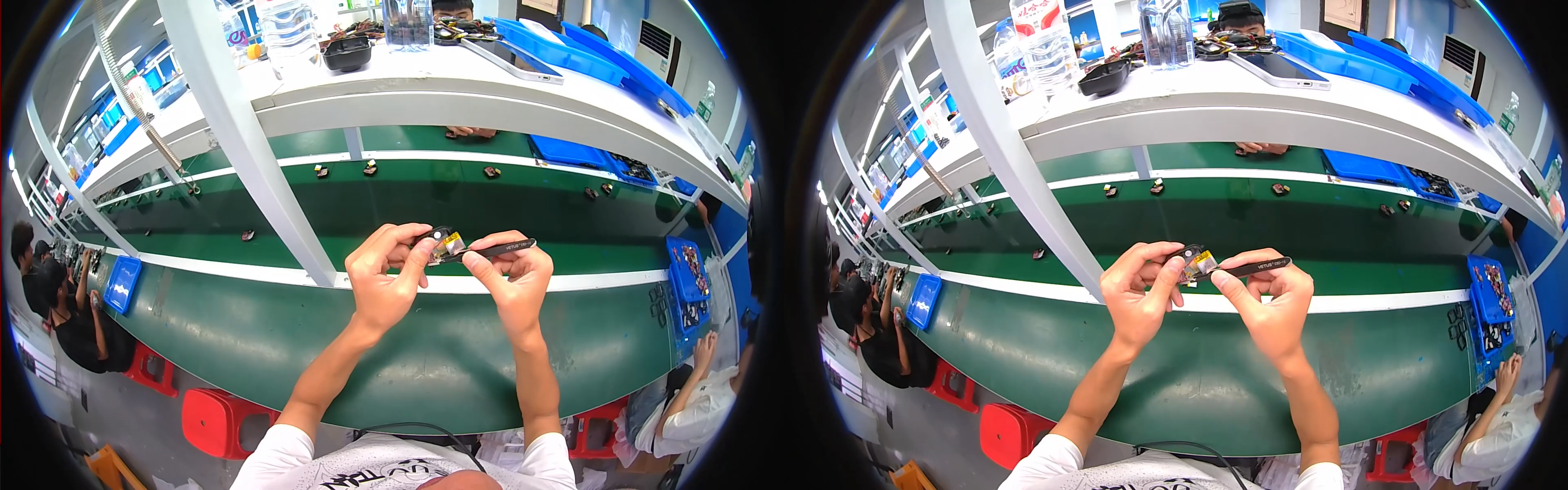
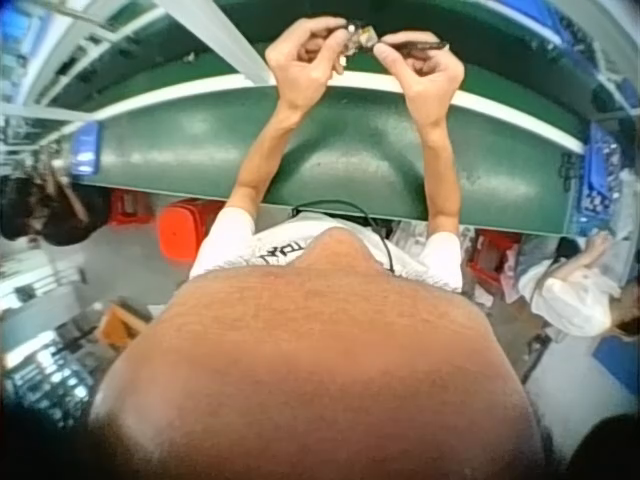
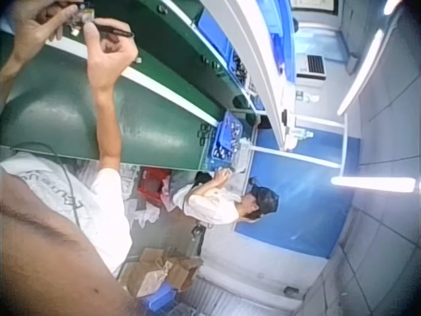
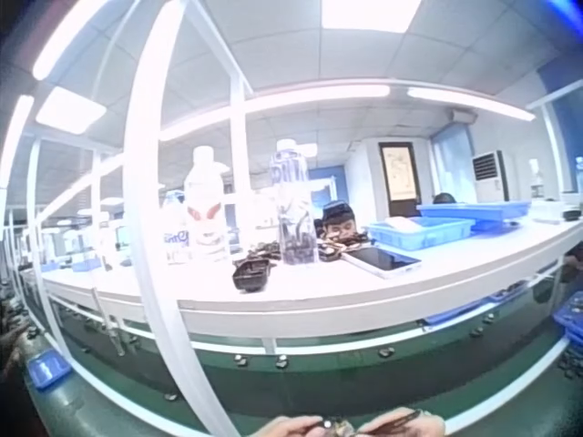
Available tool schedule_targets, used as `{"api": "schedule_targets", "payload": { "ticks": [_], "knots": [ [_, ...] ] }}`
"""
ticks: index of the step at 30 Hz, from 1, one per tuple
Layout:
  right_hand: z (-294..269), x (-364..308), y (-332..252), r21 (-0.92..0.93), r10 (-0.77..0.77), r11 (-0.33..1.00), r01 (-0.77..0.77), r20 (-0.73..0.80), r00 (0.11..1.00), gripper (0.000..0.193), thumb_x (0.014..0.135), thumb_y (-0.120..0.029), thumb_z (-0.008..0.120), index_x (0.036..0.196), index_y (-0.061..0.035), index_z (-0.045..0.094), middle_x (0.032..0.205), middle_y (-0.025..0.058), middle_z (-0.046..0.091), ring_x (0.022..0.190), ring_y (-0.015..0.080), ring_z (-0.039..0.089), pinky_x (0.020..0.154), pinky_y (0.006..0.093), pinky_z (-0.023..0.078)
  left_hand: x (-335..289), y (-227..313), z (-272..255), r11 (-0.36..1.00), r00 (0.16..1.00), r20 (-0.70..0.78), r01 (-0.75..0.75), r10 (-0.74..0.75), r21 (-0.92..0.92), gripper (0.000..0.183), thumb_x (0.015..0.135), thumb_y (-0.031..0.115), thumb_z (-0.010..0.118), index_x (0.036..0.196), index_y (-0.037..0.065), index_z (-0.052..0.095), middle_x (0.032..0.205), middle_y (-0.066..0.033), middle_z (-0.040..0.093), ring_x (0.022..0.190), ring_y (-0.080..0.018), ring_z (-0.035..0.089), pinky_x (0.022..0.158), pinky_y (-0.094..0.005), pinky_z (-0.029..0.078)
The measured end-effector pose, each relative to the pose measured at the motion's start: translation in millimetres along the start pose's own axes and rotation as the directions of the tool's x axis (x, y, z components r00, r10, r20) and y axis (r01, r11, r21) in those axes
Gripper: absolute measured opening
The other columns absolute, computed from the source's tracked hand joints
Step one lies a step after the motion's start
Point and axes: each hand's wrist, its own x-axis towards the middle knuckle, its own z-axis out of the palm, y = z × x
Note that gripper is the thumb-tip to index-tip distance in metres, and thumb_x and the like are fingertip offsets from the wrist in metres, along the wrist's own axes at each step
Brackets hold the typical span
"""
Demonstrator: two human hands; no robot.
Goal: Use tweezers to manipulate and assemble small electronic components on a conveyor belt.
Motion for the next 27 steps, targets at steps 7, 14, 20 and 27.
{"api": "schedule_targets", "payload": {
  "ticks": [7,14,20,27],
  "knots": [
    [-4,2,2,0.162,0.122,0.978,-0.128,0.048,0.991,0.011,0.084,0.002,0.08,0.092,0.0038,0.072,0.08,0.0023,0.07,0.053,-0.0025,0.045,0.047,0.0167,0.029,-2,2,1,0.999,0.999,0.016,0.037,-0.037,-0.009,0.013,0.09,-0.006,0.069,0.103,-0.008,0.071,0.088,-0.0112,0.069,0.058,-0.0115,0.067,0.047,-0.0224,0.051],
    [-11,4,-1,0.032,0.046,0.998,-0.05,0.11,0.993,0.01,0.082,0.004,0.079,0.089,0.0044,0.073,0.086,0.0058,0.071,0.053,-0.0018,0.045,0.047,0.017,0.029,1,4,-3,0.981,0.978,0.108,0.187,-0.181,-0.048,0.016,0.094,0.002,0.069,0.106,-0.008,0.07,0.079,-0.0108,0.07,0.054,-0.0117,0.065,0.043,-0.0216,0.047],
    [-11,3,2,0.078,-0.005,0.997,-0.002,0.097,0.995,0.013,0.08,0.005,0.08,0.09,0.0033,0.073,0.085,0.0061,0.071,0.052,-0.0011,0.047,0.046,0.0169,0.029,9,2,-13,0.902,0.894,0.285,0.4,-0.345,-0.164,0.02,0.098,0.009,0.065,0.107,-0.009,0.069,0.078,-0.0127,0.071,0.051,-0.014,0.065,0.04,-0.0224,0.047],
    [-7,1,8,-0.047,-0.225,0.972,0.23,0.102,0.969,0.013,0.076,0.005,0.083,0.084,-0.002,0.075,0.079,0.0057,0.076,0.048,0.0016,0.05,0.041,0.0184,0.03,14,4,-20,0.867,0.866,0.341,0.451,-0.367,-0.213,0.019,0.098,0.008,0.065,0.106,-0.009,0.069,0.081,-0.0148,0.071,0.05,-0.0152,0.065,0.039,-0.0228,0.049]
  ]
}}
